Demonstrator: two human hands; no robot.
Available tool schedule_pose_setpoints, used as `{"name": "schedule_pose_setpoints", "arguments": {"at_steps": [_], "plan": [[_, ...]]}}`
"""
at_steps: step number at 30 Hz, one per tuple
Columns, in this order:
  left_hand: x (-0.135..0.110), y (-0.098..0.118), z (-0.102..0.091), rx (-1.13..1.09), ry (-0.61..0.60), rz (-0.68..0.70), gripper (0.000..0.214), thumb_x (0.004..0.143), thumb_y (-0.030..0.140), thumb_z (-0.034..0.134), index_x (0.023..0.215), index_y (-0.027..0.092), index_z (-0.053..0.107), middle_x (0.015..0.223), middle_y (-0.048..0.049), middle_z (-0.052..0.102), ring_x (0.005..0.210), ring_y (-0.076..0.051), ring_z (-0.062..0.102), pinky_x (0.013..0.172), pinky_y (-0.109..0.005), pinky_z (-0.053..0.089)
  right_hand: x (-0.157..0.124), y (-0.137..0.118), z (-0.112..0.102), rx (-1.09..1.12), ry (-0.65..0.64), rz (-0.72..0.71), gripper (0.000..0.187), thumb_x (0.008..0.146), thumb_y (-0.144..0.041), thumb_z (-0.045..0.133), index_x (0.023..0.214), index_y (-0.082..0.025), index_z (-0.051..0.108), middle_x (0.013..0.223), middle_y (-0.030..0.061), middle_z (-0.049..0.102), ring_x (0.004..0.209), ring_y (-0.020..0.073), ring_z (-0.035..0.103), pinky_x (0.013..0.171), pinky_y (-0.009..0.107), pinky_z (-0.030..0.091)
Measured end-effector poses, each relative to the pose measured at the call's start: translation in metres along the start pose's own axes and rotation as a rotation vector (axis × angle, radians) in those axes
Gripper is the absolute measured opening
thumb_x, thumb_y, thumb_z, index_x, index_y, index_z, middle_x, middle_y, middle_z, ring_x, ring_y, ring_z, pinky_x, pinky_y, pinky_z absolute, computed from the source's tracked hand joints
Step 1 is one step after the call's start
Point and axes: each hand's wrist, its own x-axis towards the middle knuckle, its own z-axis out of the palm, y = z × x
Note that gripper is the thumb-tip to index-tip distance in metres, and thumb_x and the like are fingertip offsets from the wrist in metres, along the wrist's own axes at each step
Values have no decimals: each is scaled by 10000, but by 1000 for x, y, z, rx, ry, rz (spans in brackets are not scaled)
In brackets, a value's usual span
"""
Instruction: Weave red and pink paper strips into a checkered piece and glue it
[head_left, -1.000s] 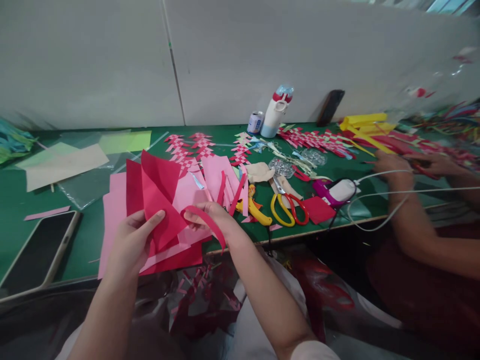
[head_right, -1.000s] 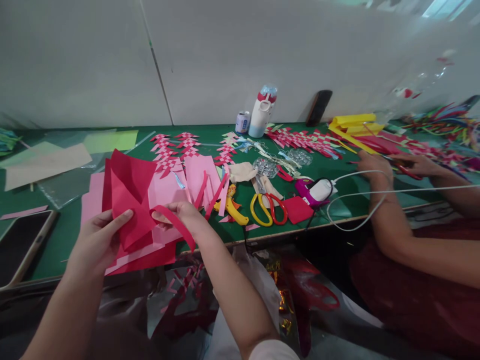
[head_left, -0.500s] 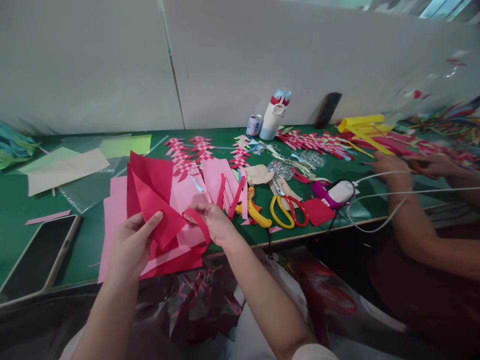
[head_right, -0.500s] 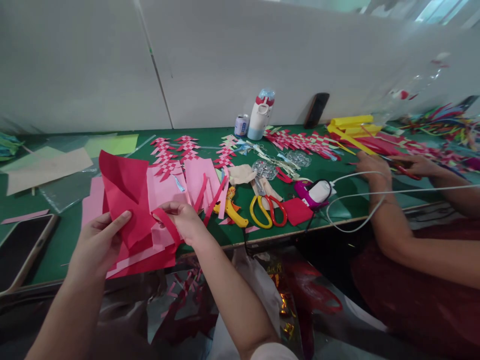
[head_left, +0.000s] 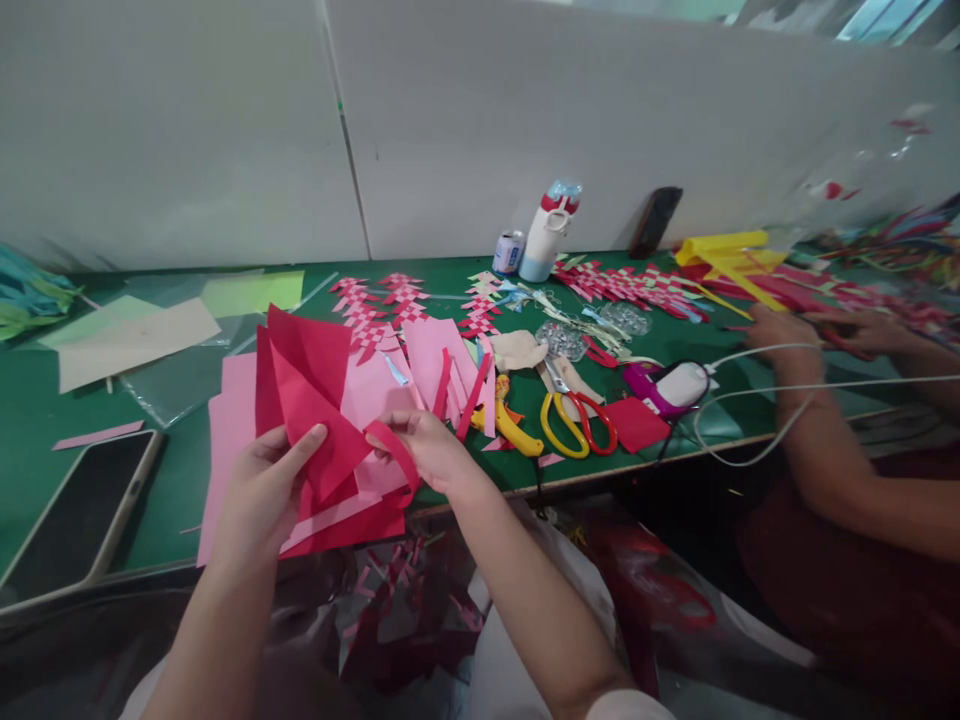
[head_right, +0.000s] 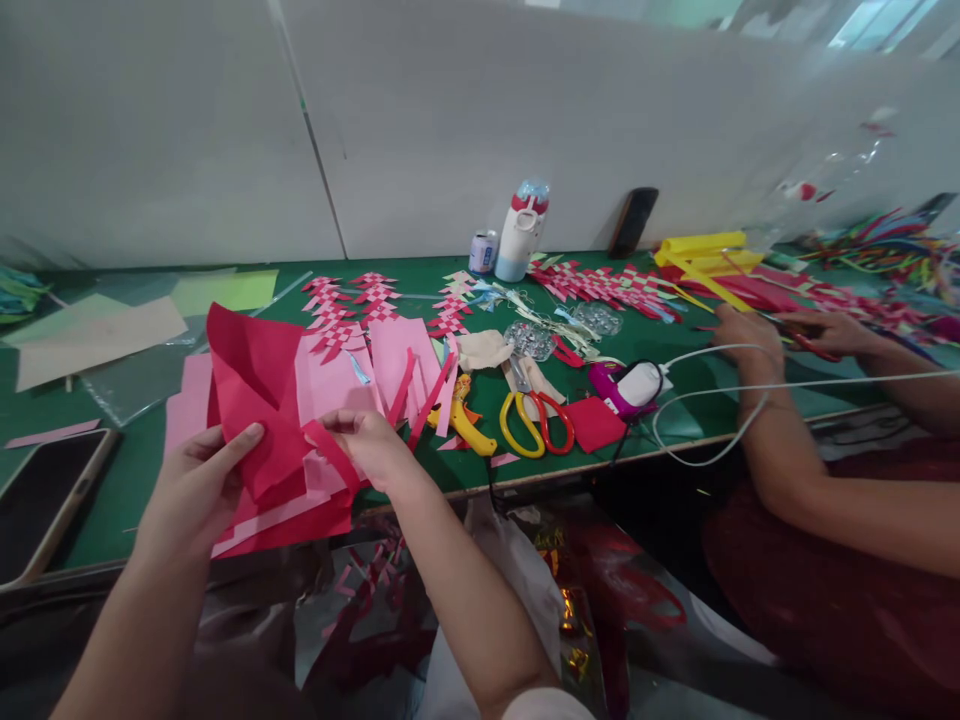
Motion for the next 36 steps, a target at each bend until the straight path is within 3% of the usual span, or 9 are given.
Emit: {"name": "schedule_pose_setpoints", "arguments": {"at_steps": [14,19,36], "plan": [[3,-2,-5,-1,26,22,225,604,235,823,800,173,732,726,-21,737,642,-162,686,595,-225,580,-1,-4,-1,40,-35,54,346,475,-326,885,716,-138,724,545,-36,621,518,64,551,558,200,447],[4,-2,-6,7,11,21,244,592,246,834,797,168,727,704,-19,730,630,-171,683,566,-235,577,-4,-6,1,15,-72,76,333,452,-305,896,644,-130,688,523,-35,618,501,58,547,539,186,435],[4,-2,-4,-41,10,35,157,650,196,788,796,186,730,697,-14,729,609,-154,677,520,-207,555,2,3,-1,130,51,19,365,402,-329,883,681,-173,707,620,-33,668,561,84,581,598,224,447]]}}
